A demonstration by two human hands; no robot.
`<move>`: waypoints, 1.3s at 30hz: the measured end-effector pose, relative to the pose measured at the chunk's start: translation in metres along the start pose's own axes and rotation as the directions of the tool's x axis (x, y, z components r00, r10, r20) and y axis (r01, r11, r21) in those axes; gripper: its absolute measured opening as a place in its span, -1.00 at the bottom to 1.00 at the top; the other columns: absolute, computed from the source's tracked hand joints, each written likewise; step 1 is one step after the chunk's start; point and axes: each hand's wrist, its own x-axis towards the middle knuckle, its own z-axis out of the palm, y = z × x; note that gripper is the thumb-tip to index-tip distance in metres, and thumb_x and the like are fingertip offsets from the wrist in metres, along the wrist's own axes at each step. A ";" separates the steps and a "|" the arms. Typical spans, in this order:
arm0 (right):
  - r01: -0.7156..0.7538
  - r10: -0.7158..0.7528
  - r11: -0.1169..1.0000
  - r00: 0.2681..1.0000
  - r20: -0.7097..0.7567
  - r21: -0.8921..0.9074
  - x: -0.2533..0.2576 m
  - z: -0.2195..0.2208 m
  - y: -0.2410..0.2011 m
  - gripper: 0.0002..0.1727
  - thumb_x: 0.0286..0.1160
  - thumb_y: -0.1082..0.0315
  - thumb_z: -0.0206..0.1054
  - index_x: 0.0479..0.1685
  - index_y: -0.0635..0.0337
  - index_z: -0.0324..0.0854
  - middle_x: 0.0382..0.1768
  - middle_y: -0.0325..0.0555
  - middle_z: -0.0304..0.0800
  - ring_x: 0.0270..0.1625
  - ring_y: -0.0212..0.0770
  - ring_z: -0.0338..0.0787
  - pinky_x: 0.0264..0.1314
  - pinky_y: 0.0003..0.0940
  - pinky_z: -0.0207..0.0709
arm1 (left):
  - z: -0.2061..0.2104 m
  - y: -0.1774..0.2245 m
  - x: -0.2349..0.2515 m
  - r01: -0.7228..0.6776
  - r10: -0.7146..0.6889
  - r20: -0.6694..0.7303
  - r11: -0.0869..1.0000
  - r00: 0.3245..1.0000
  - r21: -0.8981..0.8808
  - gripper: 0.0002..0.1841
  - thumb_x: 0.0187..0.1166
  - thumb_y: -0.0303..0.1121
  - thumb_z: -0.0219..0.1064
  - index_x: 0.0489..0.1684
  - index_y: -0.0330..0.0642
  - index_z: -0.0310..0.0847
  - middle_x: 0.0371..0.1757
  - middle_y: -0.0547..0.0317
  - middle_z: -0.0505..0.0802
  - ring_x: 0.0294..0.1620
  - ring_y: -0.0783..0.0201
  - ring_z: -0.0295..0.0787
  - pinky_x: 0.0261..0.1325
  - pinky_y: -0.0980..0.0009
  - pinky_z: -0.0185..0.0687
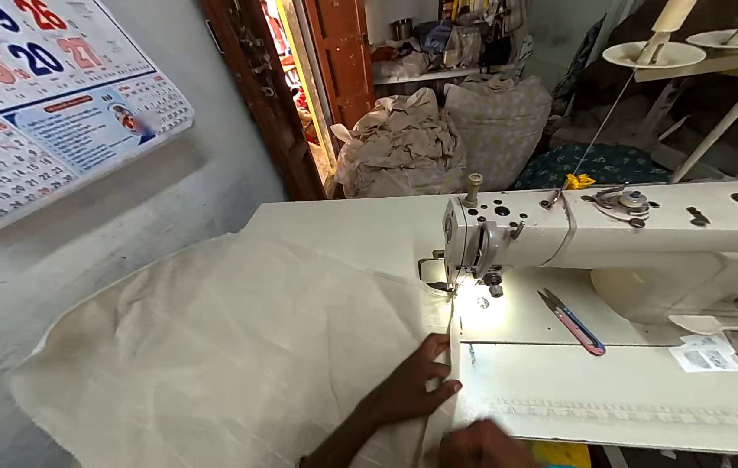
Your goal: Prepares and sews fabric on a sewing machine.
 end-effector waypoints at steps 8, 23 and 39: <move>-0.183 -0.304 0.851 0.594 -0.745 -0.493 0.133 -0.048 0.076 -0.89 0.41 0.47 0.43 -0.23 0.34 0.81 -0.28 0.18 0.77 -0.28 0.16 0.82 -0.24 0.16 0.69 | 0.013 0.061 0.038 0.315 -0.338 0.001 0.877 0.941 0.362 -0.50 0.81 -0.11 -0.04 -0.11 -0.32 0.78 0.15 -0.22 0.83 0.29 -0.18 0.75 0.31 -0.18 0.58; -0.530 -0.188 0.786 0.287 -0.939 -0.319 -0.048 -0.152 0.189 -0.54 0.51 0.69 0.09 0.39 0.47 0.63 0.49 0.41 0.59 0.54 0.48 0.57 0.45 0.53 0.39 | 0.002 -0.024 0.066 0.254 -0.036 -0.309 0.663 0.950 0.704 -0.35 0.65 0.28 0.11 0.36 -0.07 0.73 0.34 0.08 0.79 0.13 0.04 0.79 -0.03 0.18 0.75; -0.385 -0.251 0.867 0.209 -0.945 -0.315 -0.040 -0.096 0.176 -0.53 0.50 0.44 0.21 0.40 0.42 0.61 0.60 0.55 0.35 0.60 0.63 0.35 0.54 0.52 0.24 | -0.002 -0.025 0.060 0.191 0.056 -0.310 0.680 0.949 0.708 -0.44 0.68 0.18 0.16 0.34 -0.04 0.75 0.28 0.09 0.83 0.12 0.02 0.80 -0.05 0.14 0.75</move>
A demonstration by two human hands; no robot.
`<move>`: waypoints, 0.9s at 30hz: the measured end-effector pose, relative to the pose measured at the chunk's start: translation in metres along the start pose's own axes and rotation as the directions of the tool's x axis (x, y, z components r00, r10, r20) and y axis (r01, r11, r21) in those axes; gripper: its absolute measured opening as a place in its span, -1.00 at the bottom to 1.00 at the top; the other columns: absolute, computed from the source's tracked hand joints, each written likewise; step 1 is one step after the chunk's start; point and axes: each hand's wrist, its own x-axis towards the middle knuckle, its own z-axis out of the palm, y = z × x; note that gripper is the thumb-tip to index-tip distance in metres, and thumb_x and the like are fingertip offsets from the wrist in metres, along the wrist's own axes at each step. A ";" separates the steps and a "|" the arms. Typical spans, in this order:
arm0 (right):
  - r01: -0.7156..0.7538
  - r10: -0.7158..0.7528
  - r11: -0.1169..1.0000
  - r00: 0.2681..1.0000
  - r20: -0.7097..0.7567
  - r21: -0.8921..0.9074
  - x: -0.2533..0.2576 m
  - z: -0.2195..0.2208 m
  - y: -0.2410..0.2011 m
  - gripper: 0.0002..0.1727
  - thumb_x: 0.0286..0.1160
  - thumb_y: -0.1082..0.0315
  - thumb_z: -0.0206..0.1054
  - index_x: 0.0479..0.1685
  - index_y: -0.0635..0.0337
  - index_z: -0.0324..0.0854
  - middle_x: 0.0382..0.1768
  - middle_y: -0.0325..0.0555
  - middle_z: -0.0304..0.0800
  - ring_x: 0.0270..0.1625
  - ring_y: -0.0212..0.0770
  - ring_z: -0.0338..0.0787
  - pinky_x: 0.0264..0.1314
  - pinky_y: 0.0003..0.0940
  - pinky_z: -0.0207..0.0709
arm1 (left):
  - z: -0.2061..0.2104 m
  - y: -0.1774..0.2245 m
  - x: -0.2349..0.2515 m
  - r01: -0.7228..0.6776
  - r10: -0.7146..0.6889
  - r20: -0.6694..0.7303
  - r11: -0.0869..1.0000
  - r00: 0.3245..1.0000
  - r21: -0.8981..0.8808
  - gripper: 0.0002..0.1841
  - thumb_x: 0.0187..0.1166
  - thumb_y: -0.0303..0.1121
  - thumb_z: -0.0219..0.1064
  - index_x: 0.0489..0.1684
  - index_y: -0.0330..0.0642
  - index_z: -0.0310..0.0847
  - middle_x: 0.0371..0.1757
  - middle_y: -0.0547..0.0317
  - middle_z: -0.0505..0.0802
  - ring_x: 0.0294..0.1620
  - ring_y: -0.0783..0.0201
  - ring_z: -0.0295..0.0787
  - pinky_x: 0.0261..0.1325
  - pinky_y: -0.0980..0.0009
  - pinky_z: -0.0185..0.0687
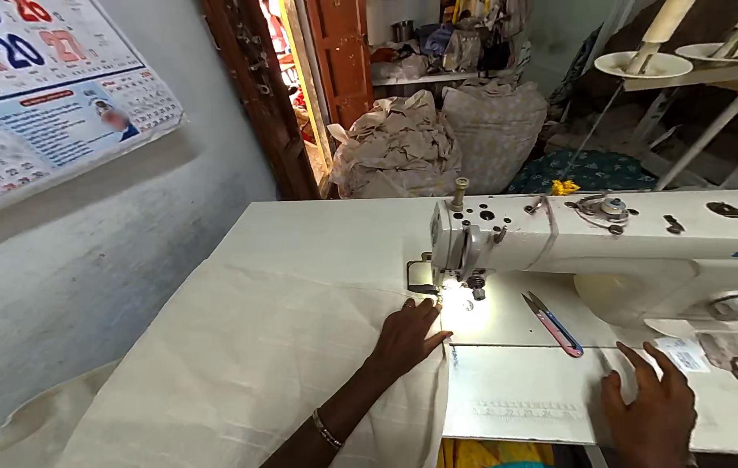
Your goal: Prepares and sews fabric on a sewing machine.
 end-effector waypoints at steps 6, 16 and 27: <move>-0.287 0.284 0.937 0.958 -0.042 -0.198 -0.012 -0.005 0.041 -0.23 0.61 -0.08 0.18 0.58 0.42 0.42 0.61 0.64 0.25 0.63 0.69 0.25 0.46 0.69 0.10 | -0.004 0.006 0.005 0.171 -0.165 0.125 0.985 0.978 -0.039 -0.41 0.59 0.25 0.21 0.22 -0.07 0.71 0.29 0.08 0.74 0.21 -0.02 0.70 0.08 0.07 0.67; -0.150 0.150 0.981 0.989 -0.011 -0.125 0.008 0.003 0.016 -0.48 0.66 0.24 0.17 0.49 0.41 0.50 0.61 0.49 0.35 0.67 0.64 0.23 0.46 0.69 0.10 | -0.038 0.061 -0.046 0.294 -0.162 0.450 0.925 0.878 -0.240 -0.55 0.64 -0.05 0.23 0.24 -0.19 0.76 0.78 -0.10 0.37 0.87 -0.14 0.03 0.85 -0.02 0.00; 0.151 -0.189 0.980 0.913 0.361 0.131 -0.003 0.118 -0.176 -0.77 0.58 0.41 0.33 0.00 0.33 0.86 -0.11 0.16 0.77 -0.25 0.05 0.84 -0.20 -0.07 0.76 | -0.063 0.127 -0.088 0.479 -0.305 0.484 0.829 0.820 -0.289 -0.73 0.70 -0.41 0.17 -0.02 -0.34 0.81 0.75 -0.16 0.42 0.20 -0.03 0.85 0.06 0.15 0.80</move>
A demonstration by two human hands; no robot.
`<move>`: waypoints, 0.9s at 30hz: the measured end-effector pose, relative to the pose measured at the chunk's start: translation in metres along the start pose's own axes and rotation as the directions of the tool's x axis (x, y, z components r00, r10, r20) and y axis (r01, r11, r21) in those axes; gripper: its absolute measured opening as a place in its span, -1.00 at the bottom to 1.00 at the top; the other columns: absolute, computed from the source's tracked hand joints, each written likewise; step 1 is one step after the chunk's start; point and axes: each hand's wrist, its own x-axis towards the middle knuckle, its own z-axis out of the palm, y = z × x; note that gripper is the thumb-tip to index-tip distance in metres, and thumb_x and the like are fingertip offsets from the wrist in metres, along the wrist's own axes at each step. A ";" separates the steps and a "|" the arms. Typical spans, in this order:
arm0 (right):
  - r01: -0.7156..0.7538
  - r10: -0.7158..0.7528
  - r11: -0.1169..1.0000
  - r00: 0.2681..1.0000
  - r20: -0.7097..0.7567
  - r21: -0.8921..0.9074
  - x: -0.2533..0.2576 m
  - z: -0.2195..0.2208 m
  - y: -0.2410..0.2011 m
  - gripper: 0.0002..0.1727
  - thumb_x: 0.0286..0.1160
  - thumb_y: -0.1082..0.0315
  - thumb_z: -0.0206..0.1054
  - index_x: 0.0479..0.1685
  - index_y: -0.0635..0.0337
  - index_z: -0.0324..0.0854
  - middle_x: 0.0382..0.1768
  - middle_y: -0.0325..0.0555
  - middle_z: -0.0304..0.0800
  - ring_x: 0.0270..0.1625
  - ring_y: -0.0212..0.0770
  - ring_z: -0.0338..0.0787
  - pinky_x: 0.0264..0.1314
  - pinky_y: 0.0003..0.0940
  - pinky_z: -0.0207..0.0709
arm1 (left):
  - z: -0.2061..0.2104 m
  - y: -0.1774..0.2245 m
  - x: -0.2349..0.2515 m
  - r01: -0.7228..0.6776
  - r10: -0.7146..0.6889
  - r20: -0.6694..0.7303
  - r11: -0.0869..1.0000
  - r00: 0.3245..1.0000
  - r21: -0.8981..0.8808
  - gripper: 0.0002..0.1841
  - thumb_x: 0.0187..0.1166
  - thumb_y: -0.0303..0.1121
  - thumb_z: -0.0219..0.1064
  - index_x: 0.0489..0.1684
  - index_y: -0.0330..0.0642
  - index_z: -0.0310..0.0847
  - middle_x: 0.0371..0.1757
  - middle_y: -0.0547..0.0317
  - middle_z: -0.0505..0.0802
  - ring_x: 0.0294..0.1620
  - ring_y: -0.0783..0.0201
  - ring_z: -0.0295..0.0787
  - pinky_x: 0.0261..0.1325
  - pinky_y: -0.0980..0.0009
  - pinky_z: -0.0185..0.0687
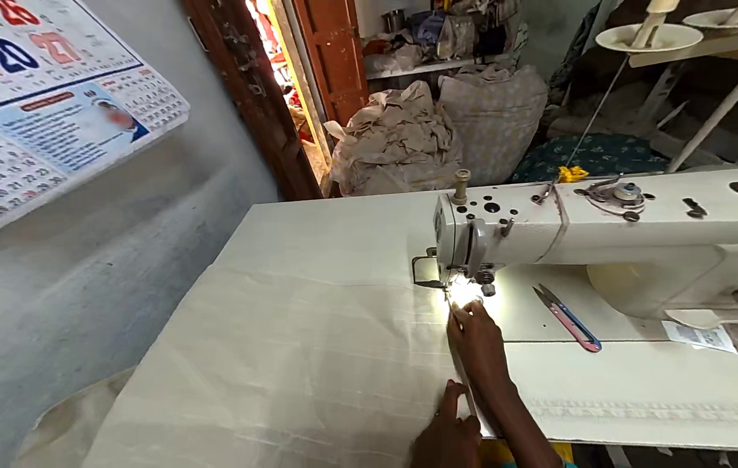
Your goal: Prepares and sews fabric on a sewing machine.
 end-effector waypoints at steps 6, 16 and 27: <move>-0.031 0.032 0.999 0.999 -0.030 0.031 -0.004 0.001 0.005 -0.81 0.46 0.42 0.39 -0.11 0.27 0.89 -0.26 0.05 0.75 -0.30 -0.04 0.79 -0.24 -0.10 0.73 | 0.006 -0.007 -0.006 -0.023 0.018 -0.068 0.997 0.998 -0.074 -0.73 0.69 -0.45 0.16 -0.12 -0.40 0.81 0.70 -0.27 0.45 0.39 -0.13 0.74 0.16 0.13 0.79; -0.004 0.006 1.000 0.998 -0.061 0.028 -0.010 0.002 0.012 -0.81 0.41 0.42 0.40 -0.15 0.25 0.90 -0.35 0.01 0.70 -0.39 -0.09 0.75 -0.34 -0.16 0.70 | -0.006 0.002 -0.012 -0.037 0.040 0.024 0.993 0.999 -0.114 -0.73 0.65 -0.51 0.15 -0.07 -0.47 0.80 0.70 -0.40 0.41 0.63 -0.30 0.48 0.46 0.06 0.59; -0.028 0.027 0.999 1.000 0.014 0.040 -0.006 -0.001 0.011 -0.79 0.45 0.41 0.38 -0.08 0.27 0.88 -0.28 0.05 0.71 -0.33 -0.07 0.76 -0.27 -0.16 0.71 | -0.005 -0.019 -0.007 -0.160 0.157 -0.029 0.968 0.987 -0.194 -0.76 0.61 -0.47 0.25 -0.13 -0.43 0.85 0.70 -0.43 0.41 0.78 -0.37 0.19 0.68 0.00 0.37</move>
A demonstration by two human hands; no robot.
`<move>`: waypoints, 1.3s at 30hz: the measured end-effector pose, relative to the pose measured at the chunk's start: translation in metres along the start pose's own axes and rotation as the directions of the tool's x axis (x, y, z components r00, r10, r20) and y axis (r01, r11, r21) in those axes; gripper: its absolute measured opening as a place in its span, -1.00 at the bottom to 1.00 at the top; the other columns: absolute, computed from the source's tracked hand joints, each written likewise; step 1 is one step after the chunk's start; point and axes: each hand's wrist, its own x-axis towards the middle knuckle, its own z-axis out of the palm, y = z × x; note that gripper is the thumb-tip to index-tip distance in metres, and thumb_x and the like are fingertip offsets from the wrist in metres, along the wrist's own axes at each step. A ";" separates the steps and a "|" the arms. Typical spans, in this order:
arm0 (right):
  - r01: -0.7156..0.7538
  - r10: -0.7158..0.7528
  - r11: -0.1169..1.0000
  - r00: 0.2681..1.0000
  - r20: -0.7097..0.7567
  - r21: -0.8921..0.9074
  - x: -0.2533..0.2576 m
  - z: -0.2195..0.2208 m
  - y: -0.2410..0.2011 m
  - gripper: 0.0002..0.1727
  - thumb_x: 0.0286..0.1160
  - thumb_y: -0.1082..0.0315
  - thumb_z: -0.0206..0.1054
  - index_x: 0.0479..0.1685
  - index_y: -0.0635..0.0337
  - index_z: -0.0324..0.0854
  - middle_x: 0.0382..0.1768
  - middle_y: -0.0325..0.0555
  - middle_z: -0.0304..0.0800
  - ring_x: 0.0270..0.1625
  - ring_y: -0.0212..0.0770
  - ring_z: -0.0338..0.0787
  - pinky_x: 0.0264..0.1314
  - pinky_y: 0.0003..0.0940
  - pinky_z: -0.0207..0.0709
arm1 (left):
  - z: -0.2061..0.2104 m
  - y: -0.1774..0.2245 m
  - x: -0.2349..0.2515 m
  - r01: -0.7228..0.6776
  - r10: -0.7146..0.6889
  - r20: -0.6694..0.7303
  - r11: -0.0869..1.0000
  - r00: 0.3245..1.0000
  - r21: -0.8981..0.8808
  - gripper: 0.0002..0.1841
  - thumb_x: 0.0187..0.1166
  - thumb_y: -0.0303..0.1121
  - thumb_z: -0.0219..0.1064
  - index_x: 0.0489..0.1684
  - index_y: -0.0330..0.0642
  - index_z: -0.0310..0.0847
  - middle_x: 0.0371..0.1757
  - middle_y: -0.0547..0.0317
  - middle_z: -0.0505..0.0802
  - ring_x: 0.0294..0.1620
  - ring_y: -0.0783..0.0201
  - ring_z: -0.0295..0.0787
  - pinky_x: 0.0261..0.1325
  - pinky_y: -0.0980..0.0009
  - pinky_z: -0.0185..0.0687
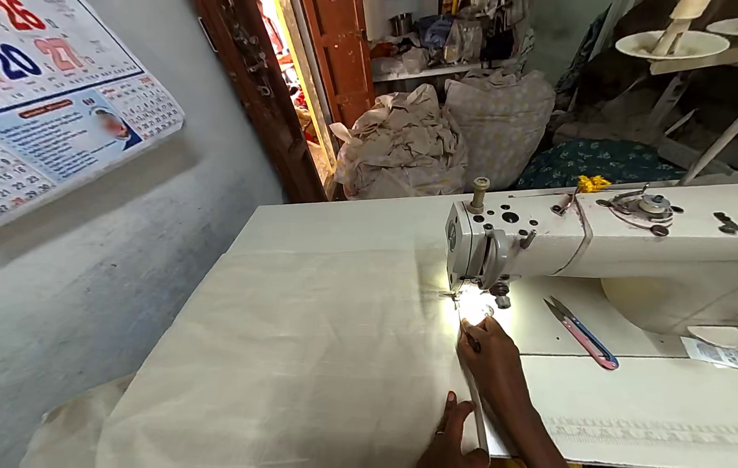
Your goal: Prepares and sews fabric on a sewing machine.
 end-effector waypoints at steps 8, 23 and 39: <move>0.030 -0.031 1.000 0.998 -0.061 -0.008 0.011 0.004 -0.001 -0.87 0.43 0.44 0.43 -0.24 0.26 0.89 -0.35 0.06 0.70 -0.36 -0.04 0.76 -0.30 -0.15 0.70 | 0.011 0.013 -0.001 0.092 -0.091 -0.010 0.994 0.996 0.065 -0.74 0.64 -0.49 0.18 -0.07 -0.44 0.82 0.71 -0.30 0.44 0.68 -0.23 0.44 0.53 -0.01 0.54; -0.004 0.004 1.000 1.000 0.018 -0.020 0.000 -0.002 -0.005 -0.85 0.45 0.41 0.41 -0.26 0.27 0.88 -0.34 0.02 0.68 -0.37 -0.08 0.74 -0.30 -0.16 0.68 | 0.029 -0.029 0.029 -0.037 0.102 -0.269 0.971 0.958 0.235 -0.75 0.68 -0.39 0.20 -0.09 -0.22 0.87 0.54 -0.08 0.69 0.70 -0.09 0.46 0.74 -0.43 -0.08; 0.055 -0.047 0.993 0.996 0.074 -0.108 -0.018 -0.008 0.001 -0.81 0.49 0.38 0.36 -0.31 0.25 0.87 -0.37 0.04 0.71 -0.37 -0.04 0.79 -0.28 -0.13 0.73 | -0.034 -0.087 0.084 -0.348 0.374 -0.034 0.891 0.927 0.292 -0.55 0.88 -0.24 -0.06 0.56 -0.21 0.54 0.60 0.13 0.67 0.75 0.20 0.38 0.87 0.02 0.03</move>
